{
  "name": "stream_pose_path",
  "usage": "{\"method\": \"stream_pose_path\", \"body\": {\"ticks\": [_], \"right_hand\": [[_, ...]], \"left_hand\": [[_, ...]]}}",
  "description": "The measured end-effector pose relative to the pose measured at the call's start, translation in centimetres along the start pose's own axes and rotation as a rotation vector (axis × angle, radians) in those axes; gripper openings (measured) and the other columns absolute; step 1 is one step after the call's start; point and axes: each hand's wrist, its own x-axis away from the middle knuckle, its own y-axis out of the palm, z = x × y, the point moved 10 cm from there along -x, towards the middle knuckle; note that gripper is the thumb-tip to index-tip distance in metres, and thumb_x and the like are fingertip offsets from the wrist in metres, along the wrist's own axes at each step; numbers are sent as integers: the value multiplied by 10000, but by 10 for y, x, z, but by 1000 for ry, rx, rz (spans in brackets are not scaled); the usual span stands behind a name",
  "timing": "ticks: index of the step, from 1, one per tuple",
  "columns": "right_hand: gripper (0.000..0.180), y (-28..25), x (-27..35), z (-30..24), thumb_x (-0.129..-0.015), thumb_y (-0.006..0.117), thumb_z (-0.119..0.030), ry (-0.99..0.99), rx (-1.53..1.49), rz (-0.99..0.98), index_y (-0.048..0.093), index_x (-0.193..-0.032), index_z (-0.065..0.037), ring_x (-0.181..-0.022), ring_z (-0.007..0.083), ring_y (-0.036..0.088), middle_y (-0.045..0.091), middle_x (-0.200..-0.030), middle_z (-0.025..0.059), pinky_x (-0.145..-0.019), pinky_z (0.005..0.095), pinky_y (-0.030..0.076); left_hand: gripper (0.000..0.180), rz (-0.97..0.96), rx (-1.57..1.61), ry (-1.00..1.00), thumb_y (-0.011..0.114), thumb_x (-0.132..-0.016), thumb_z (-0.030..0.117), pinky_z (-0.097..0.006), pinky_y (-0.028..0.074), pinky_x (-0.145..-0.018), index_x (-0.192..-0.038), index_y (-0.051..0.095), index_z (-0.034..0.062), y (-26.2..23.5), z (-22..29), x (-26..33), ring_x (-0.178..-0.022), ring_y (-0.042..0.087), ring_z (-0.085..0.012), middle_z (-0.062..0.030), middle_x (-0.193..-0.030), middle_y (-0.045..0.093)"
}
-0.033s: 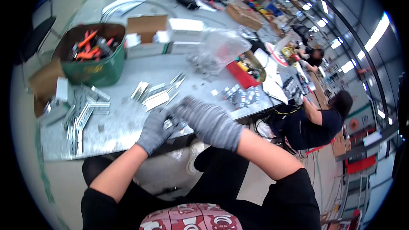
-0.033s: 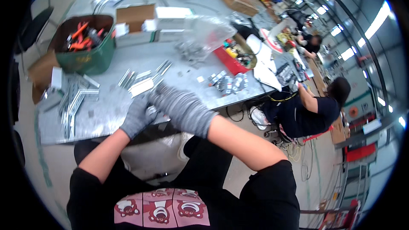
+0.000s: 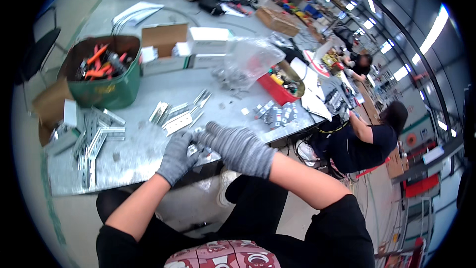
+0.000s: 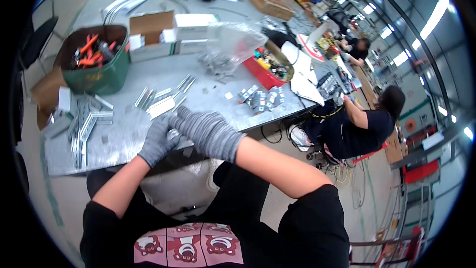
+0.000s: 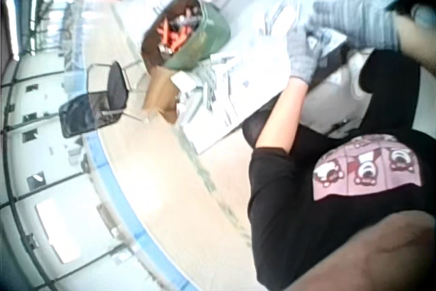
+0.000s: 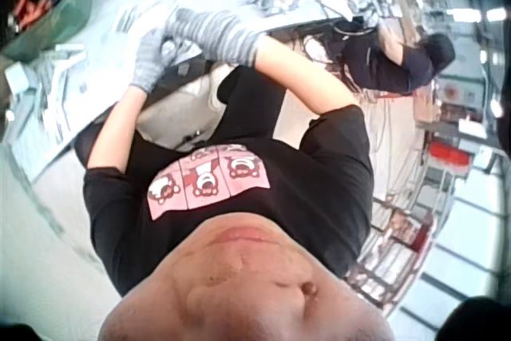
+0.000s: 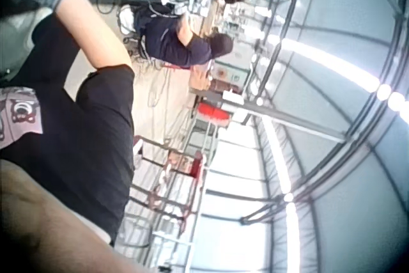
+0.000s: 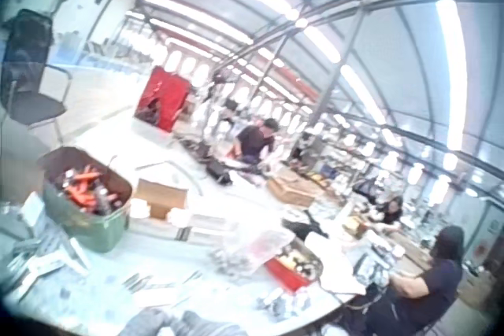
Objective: The person sits at a metal workbench and assembles small electrical components. They pick up metal brackets and small gray boxes, use a screwdriver to fasten parts together, and place the finished assemblies on the table. The person also opens a box of brackets and organizes them on the work surface.
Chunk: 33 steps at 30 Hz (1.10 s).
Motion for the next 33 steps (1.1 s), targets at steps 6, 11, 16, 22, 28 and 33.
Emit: {"method": "stream_pose_path", "body": {"ticks": [6,11,16,22,28,33], "right_hand": [[515,-2,2,17,-745,658,-62,36,103,154,536,-1243,-100,-931,347,650,556,-1131,191,-732,435,548],[365,7,3,18,-767,627,-76,172,99,32,598,-1130,-83,-778,349,661,562,-1120,176,-689,450,545],[282,-10,0,-9,-808,630,-129,-165,142,266,611,-1081,-59,-872,353,639,572,-1004,188,-730,439,533],[283,11,-4,24,-836,633,-202,149,152,33,610,-1088,-76,-785,342,641,577,-970,169,-681,446,531],[270,5,-14,2,-864,589,-223,-113,405,-20,604,-1101,-94,-883,306,643,603,-1025,138,-732,413,531],[226,2,-13,-33,-819,566,-140,-418,459,-59,639,-1021,-70,-879,274,629,620,-964,108,-762,386,532]], "left_hand": [[338,-110,-51,-112,764,-705,171,-422,491,-855,-969,612,26,12,-12,2,-936,586,-334,-164,-977,599],[379,-53,-70,-36,786,-692,226,-431,482,-867,-959,611,21,5,-7,5,-935,589,-341,-173,-951,608],[398,-165,-104,-135,773,-698,244,-425,484,-876,-980,625,4,6,-9,3,-965,587,-348,-189,-964,608],[407,-151,-104,-103,751,-703,215,-425,466,-914,-1022,620,0,2,-4,5,-1009,576,-343,-181,-1020,598],[371,-168,-41,-136,728,-717,182,-417,475,-902,-1030,618,16,4,-7,1,-986,591,-349,-181,-991,619],[290,25,27,86,714,-764,196,-442,476,-844,-997,621,49,-1,5,4,-905,589,-349,-169,-927,613]]}}
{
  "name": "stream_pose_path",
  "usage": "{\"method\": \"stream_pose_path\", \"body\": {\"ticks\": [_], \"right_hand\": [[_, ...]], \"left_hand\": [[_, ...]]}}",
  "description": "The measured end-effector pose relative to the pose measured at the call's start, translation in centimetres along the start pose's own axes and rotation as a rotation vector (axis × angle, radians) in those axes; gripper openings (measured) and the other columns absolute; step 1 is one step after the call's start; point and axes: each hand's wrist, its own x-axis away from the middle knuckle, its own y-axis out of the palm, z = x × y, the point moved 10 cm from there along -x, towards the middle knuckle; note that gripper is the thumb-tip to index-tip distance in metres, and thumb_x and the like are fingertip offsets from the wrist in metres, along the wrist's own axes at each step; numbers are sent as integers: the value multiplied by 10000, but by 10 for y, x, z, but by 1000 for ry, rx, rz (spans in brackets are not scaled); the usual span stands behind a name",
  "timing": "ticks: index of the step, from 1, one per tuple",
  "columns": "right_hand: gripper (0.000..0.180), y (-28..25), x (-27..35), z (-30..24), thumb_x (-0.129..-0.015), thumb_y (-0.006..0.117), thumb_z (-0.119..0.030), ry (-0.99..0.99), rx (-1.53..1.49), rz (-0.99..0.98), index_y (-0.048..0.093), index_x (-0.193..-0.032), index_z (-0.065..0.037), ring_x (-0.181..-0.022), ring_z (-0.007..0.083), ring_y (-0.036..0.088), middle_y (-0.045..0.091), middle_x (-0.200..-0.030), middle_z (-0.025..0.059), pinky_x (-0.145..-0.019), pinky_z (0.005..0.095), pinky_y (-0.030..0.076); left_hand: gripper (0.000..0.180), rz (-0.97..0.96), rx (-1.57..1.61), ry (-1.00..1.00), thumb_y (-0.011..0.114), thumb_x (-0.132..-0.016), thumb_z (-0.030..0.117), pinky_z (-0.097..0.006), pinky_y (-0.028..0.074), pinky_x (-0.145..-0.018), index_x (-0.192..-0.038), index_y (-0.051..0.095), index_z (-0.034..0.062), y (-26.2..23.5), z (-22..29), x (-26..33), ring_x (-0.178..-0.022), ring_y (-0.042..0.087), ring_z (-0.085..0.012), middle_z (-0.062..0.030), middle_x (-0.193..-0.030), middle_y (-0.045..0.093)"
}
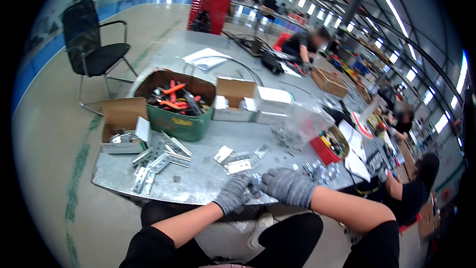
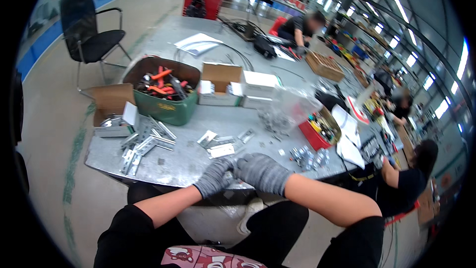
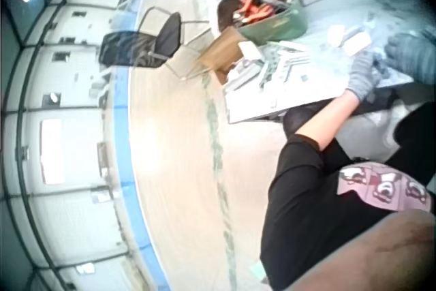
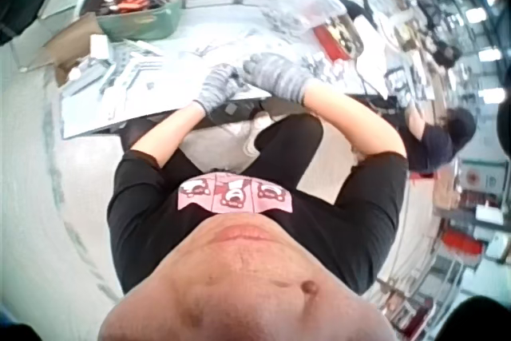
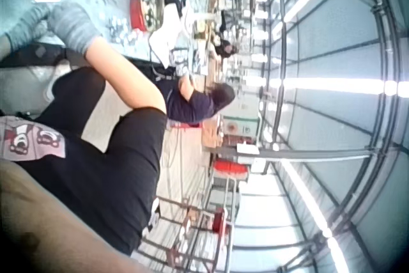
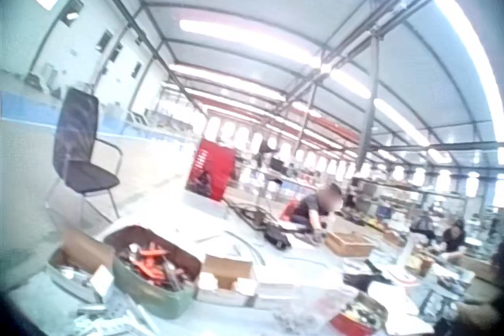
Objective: The person sits at a metal workbench and assembles small electrical components. They pick up metal brackets and small gray boxes, use a screwdriver to fasten parts together, and place the finished assemblies on the table. The person also opens a box of brackets and organizes them on the work surface.
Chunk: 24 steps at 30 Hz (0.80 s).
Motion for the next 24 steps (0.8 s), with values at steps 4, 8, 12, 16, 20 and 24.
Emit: {"method": "stream_pose_path", "body": {"ticks": [4,8,12,16,20,24], "right_hand": [[183,5,-4,29,-883,574,-217,426,-241,-170,638,-940,-56,-845,354,677,677,-898,174,-703,485,528],[244,25,16,54,-899,603,-295,675,-275,-239,640,-990,-71,-859,364,672,678,-929,171,-723,495,523],[245,14,0,21,-891,594,-296,204,-39,-130,640,-1017,-92,-970,311,635,643,-928,110,-777,443,520],[169,16,-9,1,-889,568,-227,-38,144,-138,660,-988,-127,-945,265,644,637,-904,90,-740,417,528],[182,39,0,33,-910,516,-228,293,4,-109,675,-923,-140,-735,296,684,679,-802,108,-654,428,531],[242,70,12,66,-905,582,-327,496,-269,-48,659,-898,-98,-737,388,649,664,-790,193,-688,494,504]], "left_hand": [[320,-10,-13,-31,736,-773,225,-433,479,-823,-1033,639,65,-2,-6,5,-886,588,-342,-162,-915,615],[369,-63,-37,-49,738,-773,229,-441,471,-863,-1068,616,44,-3,-1,5,-925,581,-349,-174,-973,602],[370,-54,-38,-56,737,-788,245,-442,479,-862,-1074,615,44,-6,4,2,-925,587,-356,-179,-968,607],[389,-82,29,-95,734,-798,250,-441,481,-862,-1111,614,54,1,-1,4,-938,593,-363,-185,-1007,622],[372,-61,156,-94,682,-838,225,-422,483,-887,-1172,616,74,5,-5,3,-984,601,-352,-171,-1044,635],[369,-163,364,-175,692,-808,159,-399,509,-885,-1149,620,37,15,-10,1,-970,632,-322,-156,-1058,646]]}}
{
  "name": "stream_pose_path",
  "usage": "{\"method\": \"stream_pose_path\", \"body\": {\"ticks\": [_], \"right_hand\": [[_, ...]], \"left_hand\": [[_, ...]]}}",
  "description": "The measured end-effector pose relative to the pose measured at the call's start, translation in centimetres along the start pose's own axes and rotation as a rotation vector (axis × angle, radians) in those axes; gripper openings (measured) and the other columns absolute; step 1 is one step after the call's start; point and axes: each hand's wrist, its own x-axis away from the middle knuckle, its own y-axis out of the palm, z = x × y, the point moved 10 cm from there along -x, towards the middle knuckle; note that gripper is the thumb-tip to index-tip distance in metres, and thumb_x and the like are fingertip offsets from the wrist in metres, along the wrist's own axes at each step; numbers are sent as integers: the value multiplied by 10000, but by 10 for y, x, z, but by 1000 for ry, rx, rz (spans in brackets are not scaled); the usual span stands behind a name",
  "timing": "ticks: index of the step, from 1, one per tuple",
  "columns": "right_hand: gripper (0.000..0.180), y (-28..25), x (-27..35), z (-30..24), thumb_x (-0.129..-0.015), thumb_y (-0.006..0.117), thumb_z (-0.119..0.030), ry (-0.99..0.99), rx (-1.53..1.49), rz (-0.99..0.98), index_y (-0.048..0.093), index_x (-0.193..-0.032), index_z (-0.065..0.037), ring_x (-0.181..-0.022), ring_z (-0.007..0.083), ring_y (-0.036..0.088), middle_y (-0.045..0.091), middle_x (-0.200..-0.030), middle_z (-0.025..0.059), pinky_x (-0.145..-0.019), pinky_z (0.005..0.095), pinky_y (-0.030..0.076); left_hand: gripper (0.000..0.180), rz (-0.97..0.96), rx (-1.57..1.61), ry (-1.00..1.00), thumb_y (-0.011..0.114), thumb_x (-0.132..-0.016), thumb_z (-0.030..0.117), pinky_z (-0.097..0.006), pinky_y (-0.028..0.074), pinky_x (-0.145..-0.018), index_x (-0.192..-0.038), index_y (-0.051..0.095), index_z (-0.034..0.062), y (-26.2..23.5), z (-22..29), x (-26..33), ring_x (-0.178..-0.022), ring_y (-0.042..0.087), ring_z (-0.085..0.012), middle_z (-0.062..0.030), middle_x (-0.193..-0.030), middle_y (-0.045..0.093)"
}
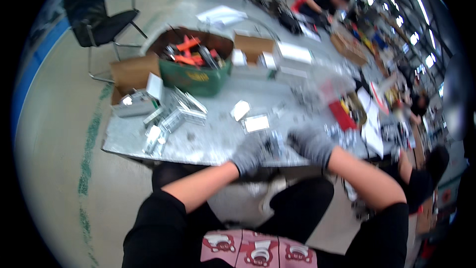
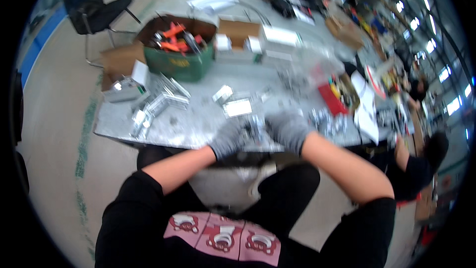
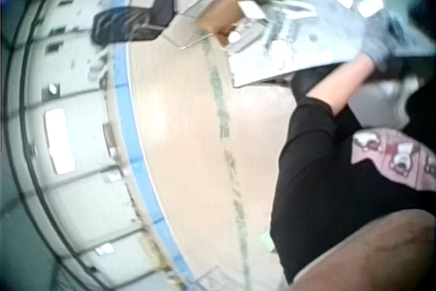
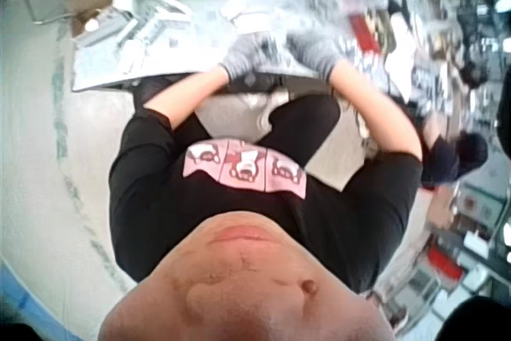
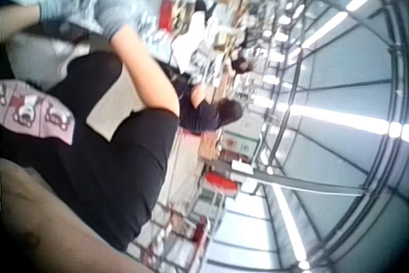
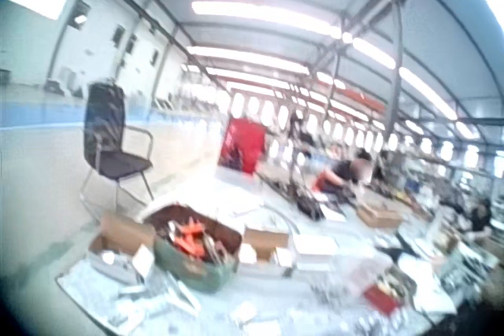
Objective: The person sits at a metal workbench and assembles small electrical components. They pick up metal brackets and small gray boxes, use a screwdriver to fasten parts together, and place the finished assemblies on the table. The person also opens a box of brackets and organizes them on the work surface.
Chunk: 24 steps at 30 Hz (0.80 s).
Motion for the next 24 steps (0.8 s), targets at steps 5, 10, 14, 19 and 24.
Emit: {"method": "stream_pose_path", "body": {"ticks": [5,10,14,19,24], "right_hand": [[357,-39,42,14,-830,735,-280,78,-353,16,662,-1085,-41,-881,324,680,705,-934,165,-769,397,537],[369,14,77,76,-841,758,-201,309,-955,596,616,-1130,-20,-897,197,691,703,-984,113,-745,305,548],[291,115,30,54,-960,608,-133,368,-1877,400,507,-1199,-2,-872,135,659,659,-983,101,-723,261,556],[309,137,18,47,-987,558,-149,424,-1922,331,487,-1240,14,-816,121,651,656,-954,96,-693,240,553],[343,140,15,46,-980,565,-138,424,-1948,269,481,-1267,31,-824,125,657,660,-969,105,-691,229,554]], "left_hand": [[474,18,-480,19,745,-727,183,-417,475,-933,-1139,594,3,0,-6,0,-989,581,-351,-181,-1016,611],[446,-8,-628,-61,749,-754,269,-421,457,-957,-1077,636,-17,-9,9,-1,-1075,550,-364,-219,-1158,568],[403,22,-681,-24,779,-739,232,-426,489,-866,-1030,659,-19,-9,7,-3,-969,571,-347,-193,-1031,588],[414,-45,-615,-113,747,-754,266,-447,483,-904,-1066,667,6,-2,2,-6,-1001,567,-375,-231,-1086,579],[363,-8,-669,-103,765,-747,194,-420,486,-860,-1045,641,30,-4,6,-5,-972,571,-338,-169,-1022,589]]}}
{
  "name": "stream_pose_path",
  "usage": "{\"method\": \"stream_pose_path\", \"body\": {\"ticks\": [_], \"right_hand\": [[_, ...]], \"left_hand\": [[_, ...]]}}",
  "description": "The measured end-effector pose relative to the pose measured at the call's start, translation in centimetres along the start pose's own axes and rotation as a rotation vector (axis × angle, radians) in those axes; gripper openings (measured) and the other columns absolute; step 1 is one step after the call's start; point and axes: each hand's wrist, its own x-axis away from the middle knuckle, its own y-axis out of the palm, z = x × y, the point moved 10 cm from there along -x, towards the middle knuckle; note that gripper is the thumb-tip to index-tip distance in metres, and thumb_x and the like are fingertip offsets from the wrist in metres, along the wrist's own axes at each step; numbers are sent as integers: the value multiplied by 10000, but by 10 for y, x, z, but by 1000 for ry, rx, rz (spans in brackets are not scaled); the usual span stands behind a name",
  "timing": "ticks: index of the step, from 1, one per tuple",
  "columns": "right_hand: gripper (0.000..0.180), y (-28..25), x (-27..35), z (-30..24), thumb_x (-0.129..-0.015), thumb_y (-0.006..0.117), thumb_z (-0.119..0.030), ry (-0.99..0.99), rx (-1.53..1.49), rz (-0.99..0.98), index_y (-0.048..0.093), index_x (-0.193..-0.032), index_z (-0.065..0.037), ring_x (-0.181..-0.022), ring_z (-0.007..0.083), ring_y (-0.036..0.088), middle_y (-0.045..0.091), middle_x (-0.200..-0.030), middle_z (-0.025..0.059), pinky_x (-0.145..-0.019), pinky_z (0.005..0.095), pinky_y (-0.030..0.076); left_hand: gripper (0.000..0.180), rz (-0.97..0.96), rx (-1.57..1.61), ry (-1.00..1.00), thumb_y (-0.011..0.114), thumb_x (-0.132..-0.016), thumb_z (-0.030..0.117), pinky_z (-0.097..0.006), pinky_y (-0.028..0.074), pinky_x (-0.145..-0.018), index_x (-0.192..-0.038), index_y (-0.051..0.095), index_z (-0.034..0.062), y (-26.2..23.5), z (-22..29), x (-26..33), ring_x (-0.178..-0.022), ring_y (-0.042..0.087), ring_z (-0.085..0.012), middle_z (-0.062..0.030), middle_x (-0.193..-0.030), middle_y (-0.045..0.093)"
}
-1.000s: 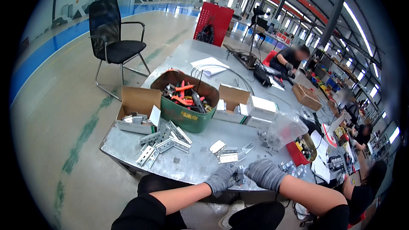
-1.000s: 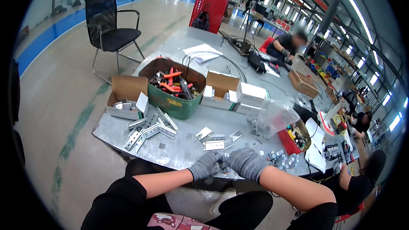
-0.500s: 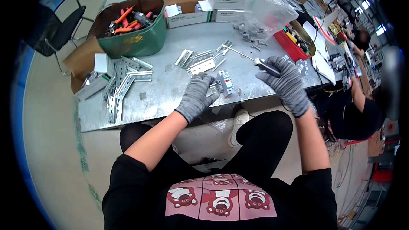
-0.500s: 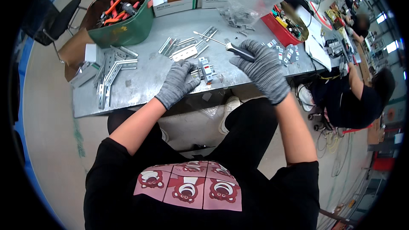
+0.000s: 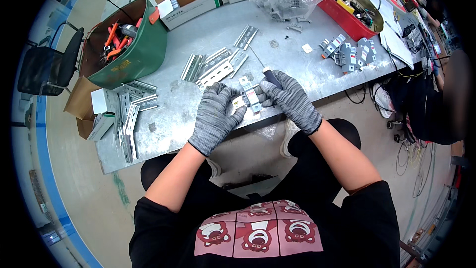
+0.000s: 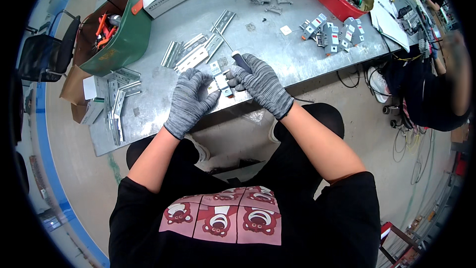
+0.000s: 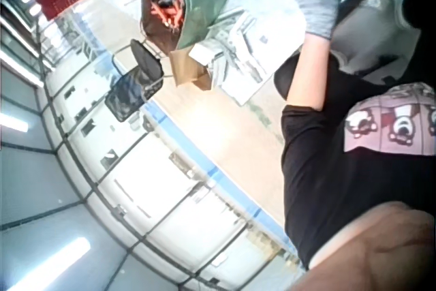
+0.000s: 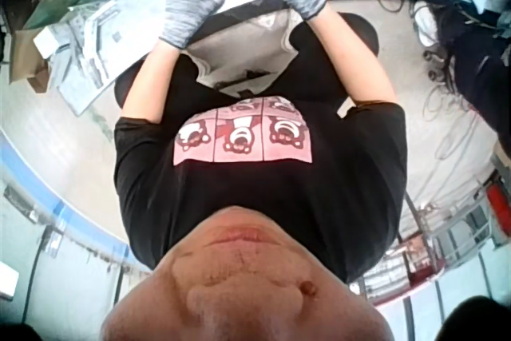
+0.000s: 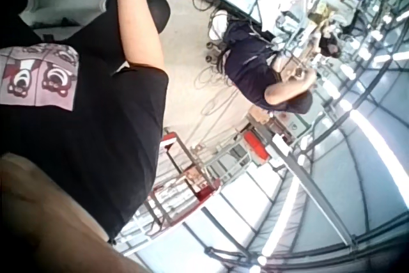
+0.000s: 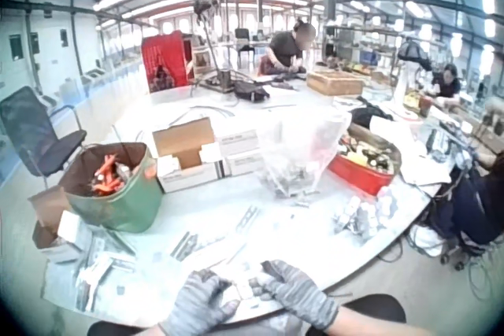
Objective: The person sits at a metal workbench and assembles small electrical components. They pick up metal brackets and small gray boxes, use a screwdriver to fasten parts together, and place the finished assemblies on the table. The person also opens a box of brackets and organizes them on the work surface.
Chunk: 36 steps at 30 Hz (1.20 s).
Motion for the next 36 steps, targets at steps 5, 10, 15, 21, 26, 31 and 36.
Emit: {"method": "stream_pose_path", "body": {"ticks": [5,10,15,21,26,31,36], "right_hand": [[290,-3,-4,-1,-979,574,-171,-27,56,-33,523,-1190,22,-791,104,646,671,-964,95,-681,223,545],[217,-5,-2,-4,-973,591,-194,-56,95,23,579,-1086,-8,-749,66,620,671,-918,53,-671,213,538],[235,-18,1,-6,-969,602,-213,-122,149,132,607,-1093,-14,-751,80,614,647,-895,32,-669,227,532],[260,-19,-1,-4,-980,570,-225,-104,79,149,588,-1137,-19,-820,107,628,641,-947,57,-702,258,542],[261,-16,-1,-6,-978,568,-227,-95,27,180,577,-1148,-29,-816,119,631,632,-954,57,-692,270,546],[313,-12,3,-7,-962,615,-265,-34,48,176,578,-1209,-77,-907,96,597,603,-995,21,-772,268,520],[303,-33,7,-35,-951,630,-180,-231,277,254,584,-1224,-58,-816,59,578,632,-996,38,-667,224,498]], "left_hand": [[446,-29,-21,11,786,-733,236,-410,505,-855,-1079,598,25,0,0,-4,-949,604,-327,-168,-1030,603],[513,-18,41,-33,759,-746,247,-394,527,-851,-1148,546,9,-1,-6,3,-940,634,-313,-163,-1045,626],[515,102,47,72,731,-758,228,-405,544,-809,-1199,525,59,-10,10,5,-946,639,-314,-157,-1091,598],[532,84,257,89,726,-786,142,-392,555,-859,-1262,505,48,-5,8,5,-937,627,-331,-165,-1200,509],[564,181,198,169,745,-770,128,-341,553,-838,-1276,507,59,-6,10,7,-877,615,-237,-119,-1105,532],[583,88,490,-17,737,-754,83,-310,539,-776,-1287,500,67,3,-7,5,-800,575,-186,-84,-999,556],[514,60,448,-61,708,-753,63,-286,529,-723,-1238,535,55,5,-9,4,-747,564,-158,-71,-937,568]]}}
